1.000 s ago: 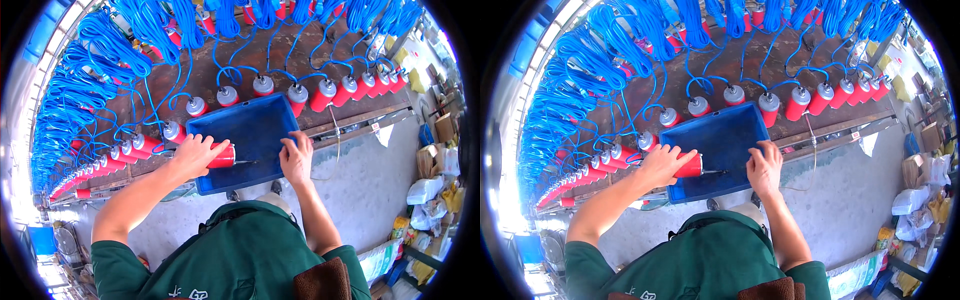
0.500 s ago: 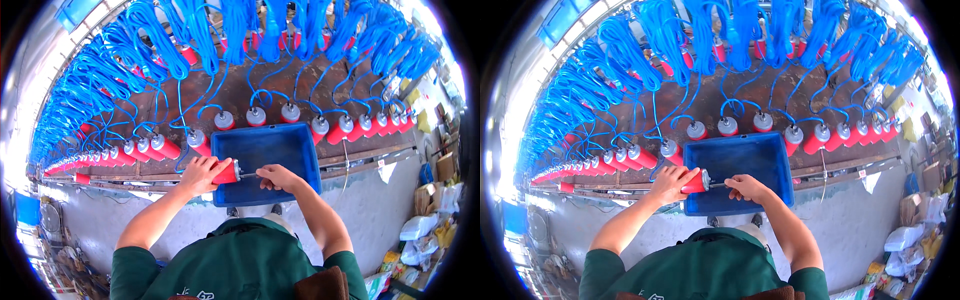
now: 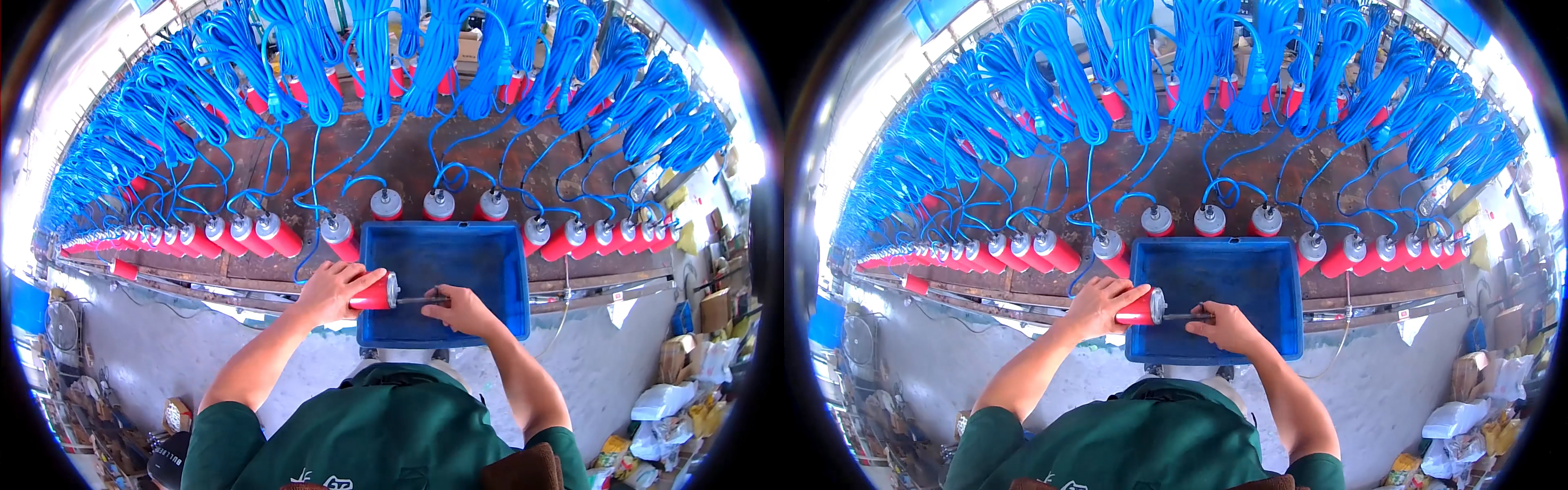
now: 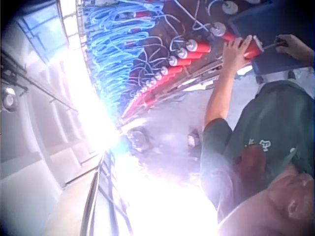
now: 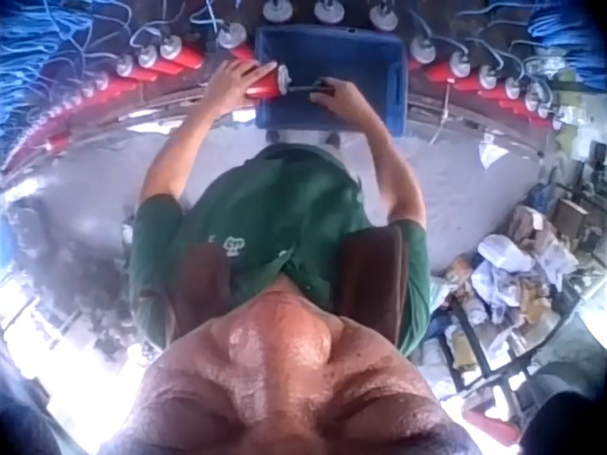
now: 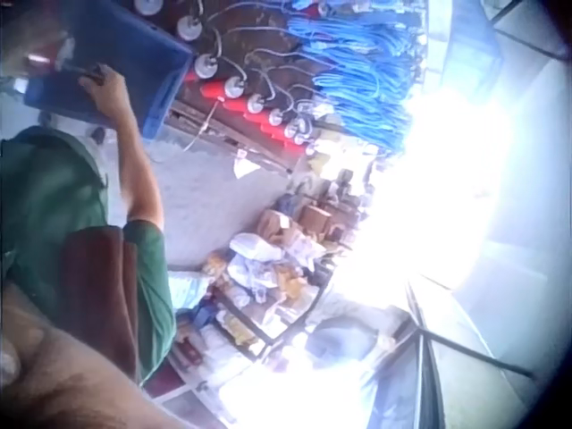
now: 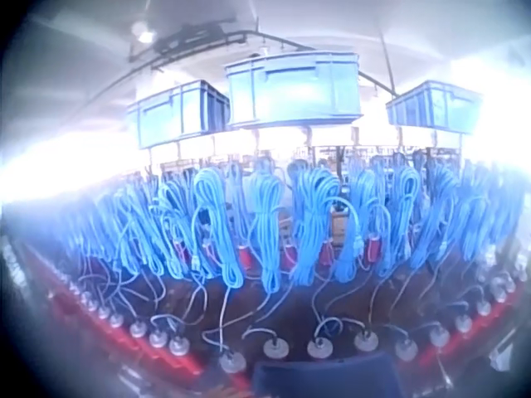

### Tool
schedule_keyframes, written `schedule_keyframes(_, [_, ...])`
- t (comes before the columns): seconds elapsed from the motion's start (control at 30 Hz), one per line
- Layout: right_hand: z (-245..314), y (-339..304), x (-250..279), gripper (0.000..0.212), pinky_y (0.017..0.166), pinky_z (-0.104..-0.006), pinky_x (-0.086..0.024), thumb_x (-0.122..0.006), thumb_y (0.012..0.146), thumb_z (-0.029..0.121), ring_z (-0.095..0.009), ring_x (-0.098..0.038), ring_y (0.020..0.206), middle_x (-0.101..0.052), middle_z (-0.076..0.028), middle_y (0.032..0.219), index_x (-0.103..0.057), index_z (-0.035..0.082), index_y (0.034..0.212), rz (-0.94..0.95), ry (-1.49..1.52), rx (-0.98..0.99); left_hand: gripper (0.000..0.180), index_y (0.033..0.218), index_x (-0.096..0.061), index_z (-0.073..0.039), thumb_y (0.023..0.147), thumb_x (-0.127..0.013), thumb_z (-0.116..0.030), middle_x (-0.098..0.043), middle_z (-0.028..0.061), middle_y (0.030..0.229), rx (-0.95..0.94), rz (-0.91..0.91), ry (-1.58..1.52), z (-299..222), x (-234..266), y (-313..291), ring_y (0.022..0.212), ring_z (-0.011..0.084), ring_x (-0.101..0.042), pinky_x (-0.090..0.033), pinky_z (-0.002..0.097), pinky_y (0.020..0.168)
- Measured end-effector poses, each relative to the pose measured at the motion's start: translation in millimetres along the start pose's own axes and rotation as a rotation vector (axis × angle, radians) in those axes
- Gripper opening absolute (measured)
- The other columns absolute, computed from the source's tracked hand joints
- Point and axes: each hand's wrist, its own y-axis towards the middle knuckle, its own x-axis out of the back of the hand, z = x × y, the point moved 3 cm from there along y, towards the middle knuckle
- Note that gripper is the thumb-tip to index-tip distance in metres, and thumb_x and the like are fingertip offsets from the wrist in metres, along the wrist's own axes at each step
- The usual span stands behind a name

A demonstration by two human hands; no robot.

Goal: The person takes a red cylinder from a production line and uses a hand tool to insert and secure a component into the top of the cylinder, then places it into a blue bin for testing or further processing.

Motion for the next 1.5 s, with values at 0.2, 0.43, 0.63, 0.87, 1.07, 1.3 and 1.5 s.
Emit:
schedule_keyframes(0.2, [-8, -14, -6, 0.049, 0.081, -0.0316, -0.059, -0.058, 0.114, 0.042, -0.015, -0.068, 0.091, -0.073, -0.009, 0.105, -0.064, 0.006, 0.147, 0.052, 0.454, 0.17, 0.115, 0.166, -0.043, -0.03, 0.066, -0.098, -0.038, -0.066, 0.0042, 0.133, 0.009, 0.061, 0.039, -1, 2, 3, 0.121, 0.0283, -0.066, -0.049, 0.0449, 0.099])
schedule_keyframes(0.43, [-10, -5, -5, 0.043, 0.097, -0.0358, -0.059, -0.064, 0.112, 0.022, -0.018, -0.072, 0.107, -0.073, -0.012, 0.122, -0.06, 0.005, 0.152, 0.085, 0.415, 0.107, 0.115, 0.167, -0.043, -0.03, 0.066, -0.098, -0.037, -0.066, 0.0038, 0.133, 0.017, 0.091, 0.053, -3, 3, 4, 0.122, 0.0282, -0.065, -0.049, 0.0438, 0.099])
schedule_keyframes(0.63, [13, -6, -8, 0.057, 0.092, -0.0431, -0.062, -0.068, 0.107, 0.021, -0.033, -0.078, 0.101, -0.079, -0.022, 0.107, -0.049, 0.008, 0.159, -0.084, -0.317, 0.132, 0.113, 0.166, -0.043, -0.032, 0.067, -0.097, -0.036, -0.066, 0.0037, 0.134, 0.032, 0.075, 0.033, -2, 4, 2, 0.122, 0.0283, -0.065, -0.049, 0.0445, 0.1])
schedule_keyframes(0.87, [13, -1, 0, 0.05, 0.075, -0.0414, -0.061, -0.075, 0.102, 0.039, -0.031, -0.077, 0.084, -0.078, -0.02, 0.096, -0.07, -0.001, 0.132, -0.036, -0.566, -0.079, 0.116, 0.166, -0.043, -0.037, 0.063, -0.098, -0.033, -0.066, 0.0013, 0.131, 0.028, 0.063, 0.053, -3, 3, 5, 0.117, 0.027, -0.066, -0.051, 0.0464, 0.099])
schedule_keyframes(1.07, [-2, -12, 0, 0.055, 0.058, -0.0299, -0.047, -0.049, 0.116, 0.048, -0.012, -0.055, 0.066, -0.057, -0.005, 0.082, -0.066, -0.002, 0.134, 0.1, 0.505, -0.011, 0.118, 0.167, -0.041, -0.039, 0.064, -0.099, -0.035, -0.066, 0.0016, 0.133, 0.018, 0.102, 0.053, 1, 1, 1, 0.119, 0.0262, -0.067, -0.05, 0.0452, 0.099])
schedule_keyframes(1.3, [6, -12, -2, 0.049, 0.07, -0.032, -0.057, -0.066, 0.108, 0.014, -0.016, -0.063, 0.071, -0.061, -0.007, 0.083, -0.053, 0.007, 0.155, 0.036, 0.32, 0.121, 0.113, 0.162, -0.05, -0.032, 0.06, -0.099, -0.031, -0.066, 0.0018, 0.129, 0.027, 0.02, 0.019, -1, 5, 2, 0.117, 0.0282, -0.065, -0.05, 0.0459, 0.098])
schedule_keyframes(1.5, [6, -1, -11, 0.043, 0.076, -0.0459, -0.063, -0.071, 0.102, 0.014, -0.033, -0.079, 0.086, -0.079, -0.019, 0.093, -0.064, 0.008, 0.143, -0.126, -0.628, 0.365, 0.115, 0.164, -0.048, -0.033, 0.061, -0.101, -0.031, -0.065, 0.0022, 0.133, 0.021, 0.076, 0.048, -4, 4, 4, 0.12, 0.0278, -0.064, -0.049, 0.0462, 0.102])
